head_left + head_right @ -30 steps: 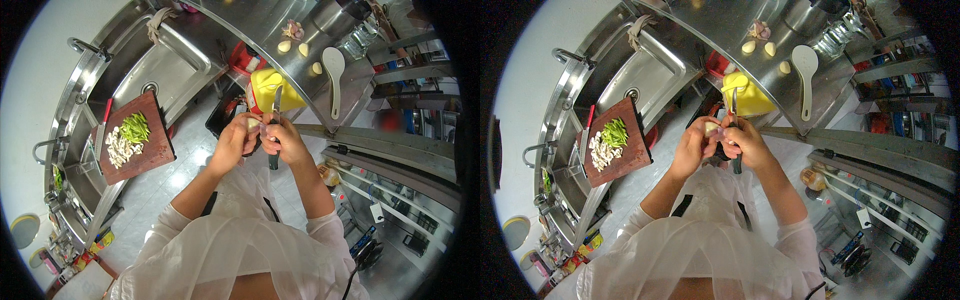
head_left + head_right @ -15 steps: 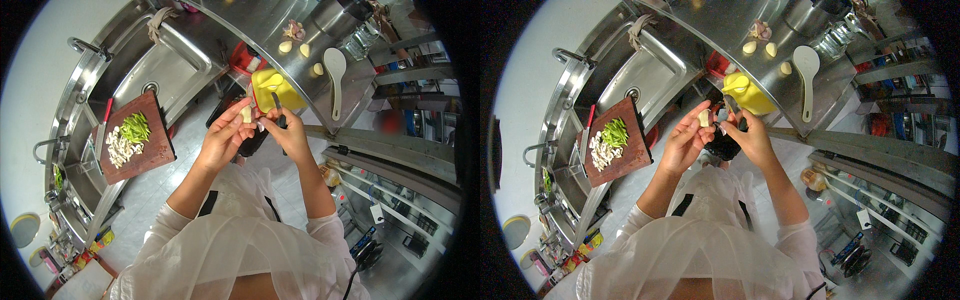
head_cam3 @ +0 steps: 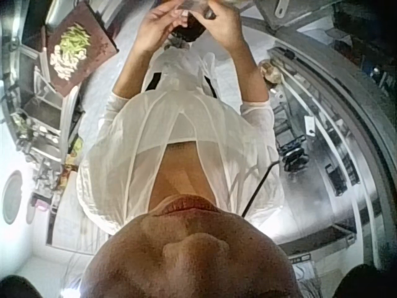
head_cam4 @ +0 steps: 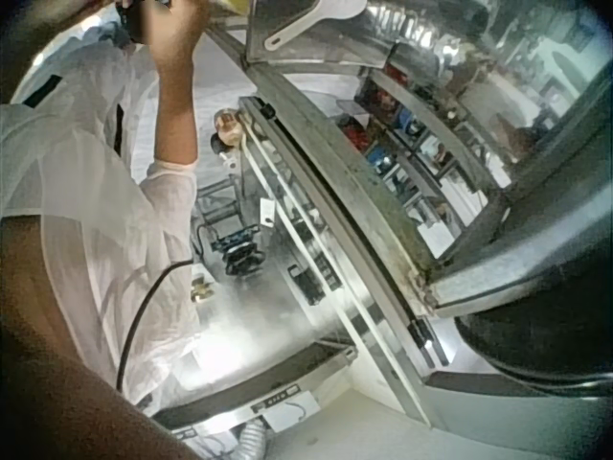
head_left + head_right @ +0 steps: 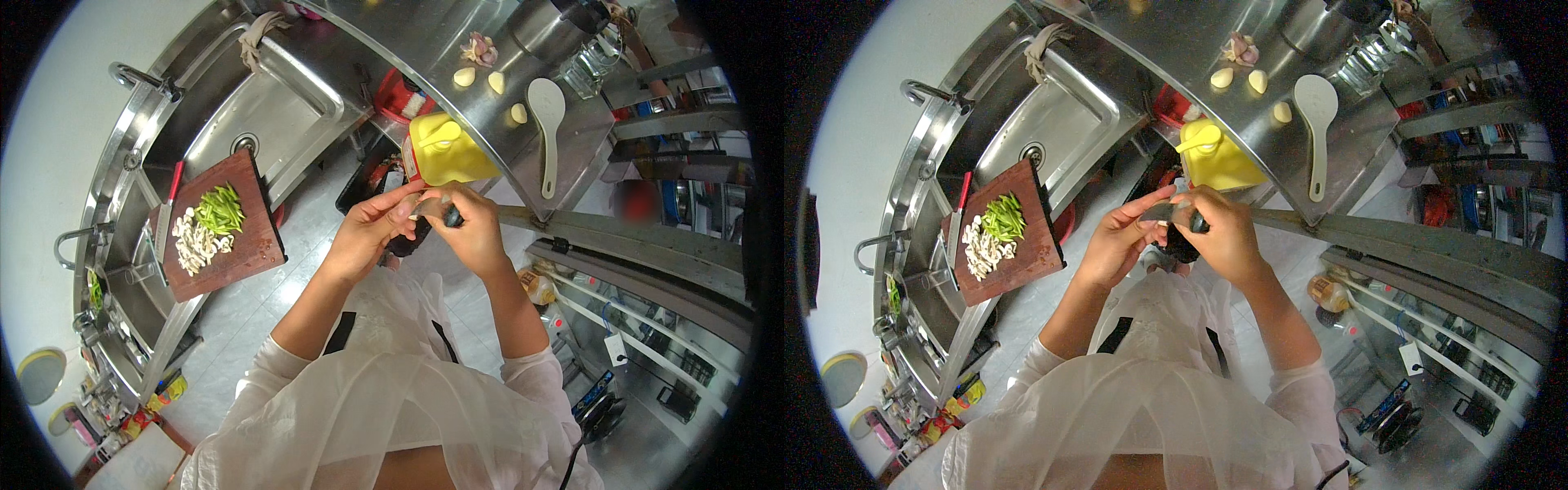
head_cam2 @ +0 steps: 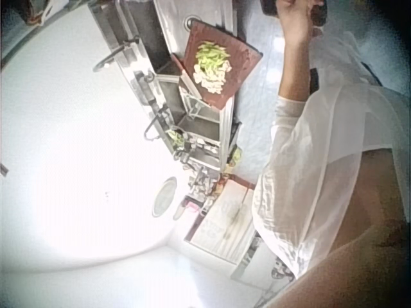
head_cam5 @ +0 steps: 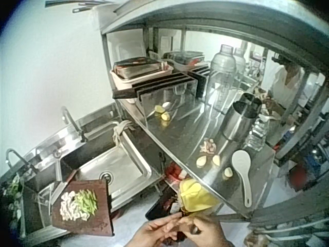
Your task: The person peels garlic cloves using a small knife in a kitchen, then washes their hands. They walk to a dining area and sort through several sheets of paper at a table, placing some into a drawer.
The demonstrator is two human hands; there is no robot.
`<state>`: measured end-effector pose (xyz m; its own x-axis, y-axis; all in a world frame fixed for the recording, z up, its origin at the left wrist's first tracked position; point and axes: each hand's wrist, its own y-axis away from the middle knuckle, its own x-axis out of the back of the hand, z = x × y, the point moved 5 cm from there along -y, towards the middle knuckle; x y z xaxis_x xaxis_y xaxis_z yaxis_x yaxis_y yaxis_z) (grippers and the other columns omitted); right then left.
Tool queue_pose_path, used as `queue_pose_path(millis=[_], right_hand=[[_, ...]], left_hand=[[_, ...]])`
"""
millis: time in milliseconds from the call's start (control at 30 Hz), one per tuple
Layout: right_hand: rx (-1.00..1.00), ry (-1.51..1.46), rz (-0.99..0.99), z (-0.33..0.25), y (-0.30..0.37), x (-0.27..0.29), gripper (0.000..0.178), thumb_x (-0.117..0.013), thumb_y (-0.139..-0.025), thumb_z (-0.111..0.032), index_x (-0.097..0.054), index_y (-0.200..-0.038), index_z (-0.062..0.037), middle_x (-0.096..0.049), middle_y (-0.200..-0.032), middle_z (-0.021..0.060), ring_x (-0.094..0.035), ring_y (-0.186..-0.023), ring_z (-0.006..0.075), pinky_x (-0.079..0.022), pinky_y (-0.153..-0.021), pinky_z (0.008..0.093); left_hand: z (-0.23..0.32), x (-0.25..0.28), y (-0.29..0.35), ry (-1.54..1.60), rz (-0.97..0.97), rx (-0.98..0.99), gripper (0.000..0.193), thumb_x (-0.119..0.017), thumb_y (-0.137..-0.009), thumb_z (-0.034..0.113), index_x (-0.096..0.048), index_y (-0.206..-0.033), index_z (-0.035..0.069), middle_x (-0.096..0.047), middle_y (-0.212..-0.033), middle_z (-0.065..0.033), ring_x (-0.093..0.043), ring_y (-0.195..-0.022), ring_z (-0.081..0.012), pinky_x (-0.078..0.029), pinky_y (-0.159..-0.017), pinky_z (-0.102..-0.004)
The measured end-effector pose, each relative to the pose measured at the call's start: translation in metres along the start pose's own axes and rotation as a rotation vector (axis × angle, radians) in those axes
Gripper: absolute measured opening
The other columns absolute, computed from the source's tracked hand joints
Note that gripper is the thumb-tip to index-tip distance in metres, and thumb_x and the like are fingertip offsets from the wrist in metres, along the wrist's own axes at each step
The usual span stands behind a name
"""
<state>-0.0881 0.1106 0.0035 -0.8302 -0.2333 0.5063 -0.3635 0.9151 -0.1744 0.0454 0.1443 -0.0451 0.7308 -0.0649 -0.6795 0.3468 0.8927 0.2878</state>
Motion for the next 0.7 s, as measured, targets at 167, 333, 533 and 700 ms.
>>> queue_pose_path(millis=[167,333,533,700], right_hand=[[-0.151,-0.043,0.096,0.012,0.002,0.004,0.014,-0.063,-0.075,-0.003,-0.056,-0.087,-0.0011,-0.061,-0.078,0.0108,-0.060,-0.070,0.0200,-0.046,-0.065,0.0292],[-0.389,-0.391,0.035,0.027,0.003,0.004,0.013,-0.062,-0.080,-0.008,-0.057,-0.091,-0.0024,-0.058,-0.070,0.0002,-0.049,-0.056,0.0058,-0.040,-0.050,0.0226],[-0.483,-0.518,-0.100,0.021,0.009,-0.010,0.018,-0.063,-0.082,-0.015,-0.058,-0.095,-0.0034,-0.054,-0.066,-0.0028,-0.041,-0.047,0.0015,-0.032,-0.039,0.0177],[-0.522,-0.552,-0.158,0.026,0.011,-0.013,0.016,-0.063,-0.082,-0.014,-0.057,-0.092,-0.0028,-0.054,-0.065,-0.0019,-0.041,-0.046,0.0019,-0.032,-0.039,0.0189]], left_hand=[[-0.001,-0.002,0.002,0.041,-0.026,0.076,0.038,-0.054,-0.089,0.016,-0.047,-0.123,0.001,-0.058,-0.103,-0.0041,-0.055,-0.081,-0.0084,-0.047,-0.071,-0.0230],[0.002,0.000,0.001,0.061,0.035,-0.013,0.028,-0.050,-0.089,0.009,-0.048,-0.115,0.000,-0.058,-0.100,-0.0053,-0.057,-0.082,-0.0125,-0.046,-0.076,-0.0241],[0.011,-0.006,0.002,-0.324,0.084,-0.158,0.031,-0.052,-0.088,0.007,-0.047,-0.118,0.001,-0.059,-0.102,-0.0053,-0.056,-0.092,-0.0106,-0.044,-0.080,-0.0232],[0.012,-0.003,0.004,-0.370,0.099,-0.136,0.033,-0.054,-0.087,0.006,-0.049,-0.119,0.000,-0.060,-0.099,-0.0052,-0.057,-0.091,-0.0102,-0.046,-0.078,-0.0228]])
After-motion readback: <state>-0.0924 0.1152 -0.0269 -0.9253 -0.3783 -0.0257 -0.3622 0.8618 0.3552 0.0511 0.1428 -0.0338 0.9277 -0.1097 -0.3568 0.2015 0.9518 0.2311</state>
